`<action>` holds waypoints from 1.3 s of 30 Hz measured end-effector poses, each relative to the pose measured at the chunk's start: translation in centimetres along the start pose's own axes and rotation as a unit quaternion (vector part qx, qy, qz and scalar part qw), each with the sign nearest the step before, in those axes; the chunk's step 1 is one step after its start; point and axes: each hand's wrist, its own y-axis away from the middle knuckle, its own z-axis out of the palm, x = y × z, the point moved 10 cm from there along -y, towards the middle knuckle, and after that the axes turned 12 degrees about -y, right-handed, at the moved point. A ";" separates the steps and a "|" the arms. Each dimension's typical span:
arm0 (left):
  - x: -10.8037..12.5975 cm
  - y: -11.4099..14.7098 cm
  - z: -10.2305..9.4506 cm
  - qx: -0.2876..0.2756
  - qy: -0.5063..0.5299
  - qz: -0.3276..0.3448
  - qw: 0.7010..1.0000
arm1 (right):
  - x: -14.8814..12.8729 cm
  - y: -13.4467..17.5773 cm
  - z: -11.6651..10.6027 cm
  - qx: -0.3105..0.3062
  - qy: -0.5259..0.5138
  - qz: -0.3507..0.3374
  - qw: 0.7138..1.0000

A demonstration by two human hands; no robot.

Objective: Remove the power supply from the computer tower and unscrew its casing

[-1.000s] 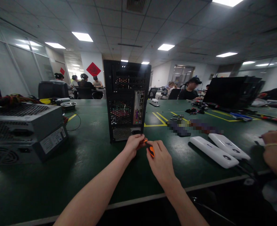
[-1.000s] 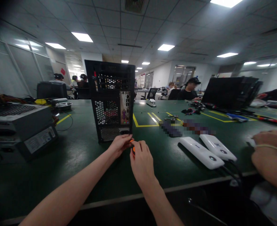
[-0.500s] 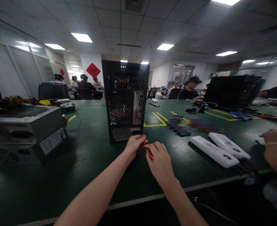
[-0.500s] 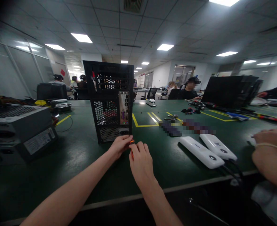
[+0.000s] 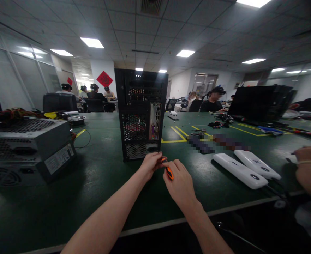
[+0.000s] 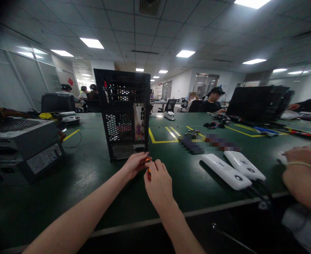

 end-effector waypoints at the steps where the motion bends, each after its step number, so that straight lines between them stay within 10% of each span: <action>1: 0.1 0.0 -0.1 0.004 -0.005 0.005 1.000 | 0.0 0.0 0.0 -0.001 -0.001 0.001 1.000; 8: 0.2 0.0 -0.2 0.004 -0.003 0.009 1.000 | 1.1 0.1 -0.2 0.001 -0.036 0.075 0.997; 16: 0.3 -0.1 0.2 -0.005 -0.007 0.016 1.000 | -0.8 -0.1 0.2 -0.019 0.022 -0.031 0.999; 23: 0.5 -0.5 -0.7 0.020 -0.029 0.038 0.999 | 1.2 0.2 0.0 -0.010 -0.009 0.081 0.997; 30: 0.5 -0.2 -0.5 0.022 0.023 0.020 0.999 | -0.9 0.0 0.4 -0.027 0.021 -0.028 0.999; 39: 0.5 -0.2 0.1 0.004 0.022 0.024 0.999 | -0.1 0.0 0.2 -0.019 -0.020 0.017 0.999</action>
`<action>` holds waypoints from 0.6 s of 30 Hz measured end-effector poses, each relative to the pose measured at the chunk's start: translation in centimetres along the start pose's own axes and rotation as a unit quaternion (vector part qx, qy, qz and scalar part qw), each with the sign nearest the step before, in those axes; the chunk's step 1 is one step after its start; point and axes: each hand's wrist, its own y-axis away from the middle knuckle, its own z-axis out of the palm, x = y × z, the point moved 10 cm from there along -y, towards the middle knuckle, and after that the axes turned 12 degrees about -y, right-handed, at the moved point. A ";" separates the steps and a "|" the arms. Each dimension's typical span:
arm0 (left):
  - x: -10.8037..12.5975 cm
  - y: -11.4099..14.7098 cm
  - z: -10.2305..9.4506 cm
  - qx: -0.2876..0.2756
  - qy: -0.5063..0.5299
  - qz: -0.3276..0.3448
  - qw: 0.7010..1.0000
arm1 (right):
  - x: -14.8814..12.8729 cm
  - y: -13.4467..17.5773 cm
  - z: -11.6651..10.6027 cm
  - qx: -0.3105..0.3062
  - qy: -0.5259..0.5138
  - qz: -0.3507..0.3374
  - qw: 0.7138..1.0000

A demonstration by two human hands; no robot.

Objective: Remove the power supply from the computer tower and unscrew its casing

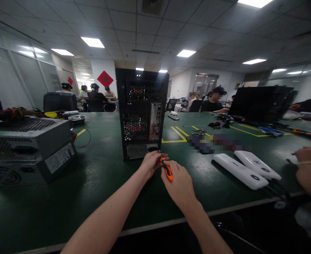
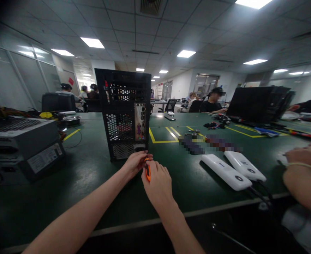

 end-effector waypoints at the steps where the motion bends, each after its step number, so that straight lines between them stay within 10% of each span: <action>1: -0.1 0.0 0.0 -0.003 -0.001 0.000 1.000 | -0.2 0.0 0.0 -0.002 0.010 -0.009 1.000; 18: -0.3 0.2 0.0 0.004 -0.005 0.007 1.000 | -0.3 0.0 0.0 -0.004 -0.005 -0.028 1.000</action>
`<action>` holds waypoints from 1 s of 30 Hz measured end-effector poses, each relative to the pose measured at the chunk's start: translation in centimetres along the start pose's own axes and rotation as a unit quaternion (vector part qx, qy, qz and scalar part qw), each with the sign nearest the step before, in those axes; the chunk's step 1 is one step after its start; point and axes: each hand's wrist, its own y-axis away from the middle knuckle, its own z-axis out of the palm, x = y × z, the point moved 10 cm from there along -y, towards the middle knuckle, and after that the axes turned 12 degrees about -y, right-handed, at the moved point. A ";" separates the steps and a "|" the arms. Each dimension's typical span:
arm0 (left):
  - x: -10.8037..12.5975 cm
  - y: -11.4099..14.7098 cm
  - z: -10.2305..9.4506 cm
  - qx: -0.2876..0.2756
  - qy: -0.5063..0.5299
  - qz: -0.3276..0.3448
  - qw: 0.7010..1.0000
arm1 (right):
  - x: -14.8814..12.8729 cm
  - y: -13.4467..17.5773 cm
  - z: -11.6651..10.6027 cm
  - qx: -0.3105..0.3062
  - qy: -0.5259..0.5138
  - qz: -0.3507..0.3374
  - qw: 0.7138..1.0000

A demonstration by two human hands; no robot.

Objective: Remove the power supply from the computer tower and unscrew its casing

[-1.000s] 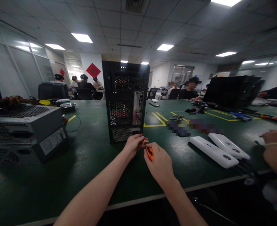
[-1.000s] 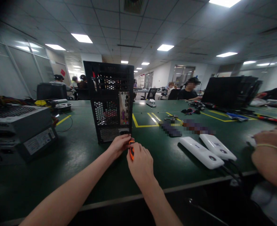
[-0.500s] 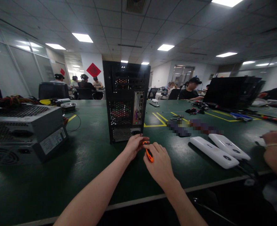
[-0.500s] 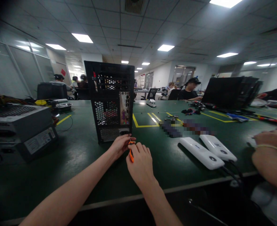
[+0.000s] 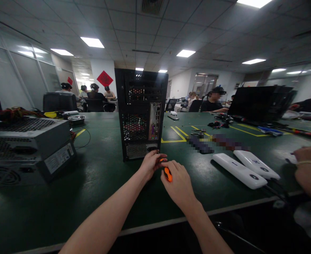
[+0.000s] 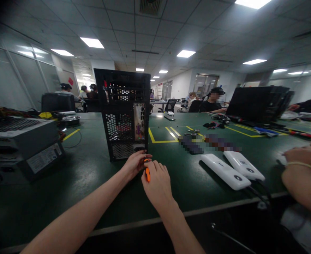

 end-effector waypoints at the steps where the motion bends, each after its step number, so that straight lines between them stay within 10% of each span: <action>1: 0.0 0.1 -0.1 0.003 0.001 -0.002 1.000 | -0.1 0.0 0.1 -0.004 0.001 -0.005 1.000; 30: -0.4 -0.2 -0.1 -0.016 -0.018 -0.011 1.000 | 1.8 0.1 -0.2 0.004 -0.035 0.088 0.996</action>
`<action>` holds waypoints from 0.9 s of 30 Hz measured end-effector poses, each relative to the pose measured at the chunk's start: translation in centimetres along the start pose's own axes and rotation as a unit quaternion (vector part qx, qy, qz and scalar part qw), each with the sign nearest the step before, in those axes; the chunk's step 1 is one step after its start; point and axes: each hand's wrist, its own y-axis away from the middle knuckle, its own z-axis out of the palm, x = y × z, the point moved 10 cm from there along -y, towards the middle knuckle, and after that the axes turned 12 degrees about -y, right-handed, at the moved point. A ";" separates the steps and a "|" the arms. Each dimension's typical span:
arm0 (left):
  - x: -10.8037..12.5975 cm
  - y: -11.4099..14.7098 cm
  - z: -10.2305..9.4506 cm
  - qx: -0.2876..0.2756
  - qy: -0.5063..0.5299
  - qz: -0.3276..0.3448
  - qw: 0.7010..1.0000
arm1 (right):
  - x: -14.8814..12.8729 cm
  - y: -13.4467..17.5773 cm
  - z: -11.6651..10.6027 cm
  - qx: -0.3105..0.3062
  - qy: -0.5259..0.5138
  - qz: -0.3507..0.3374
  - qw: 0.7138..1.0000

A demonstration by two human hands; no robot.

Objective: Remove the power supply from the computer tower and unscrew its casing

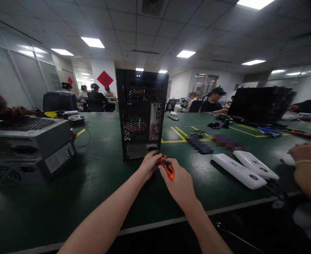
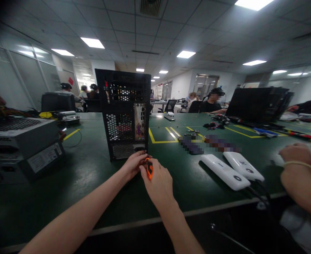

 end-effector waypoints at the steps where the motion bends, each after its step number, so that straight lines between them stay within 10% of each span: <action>1: 0.0 0.0 0.0 -0.001 -0.002 -0.001 1.000 | 0.1 0.0 0.1 -0.009 -0.003 0.006 1.000; 27: 0.4 0.4 -0.1 0.004 -0.039 0.004 0.999 | 0.3 0.1 -0.5 0.018 0.030 0.011 0.999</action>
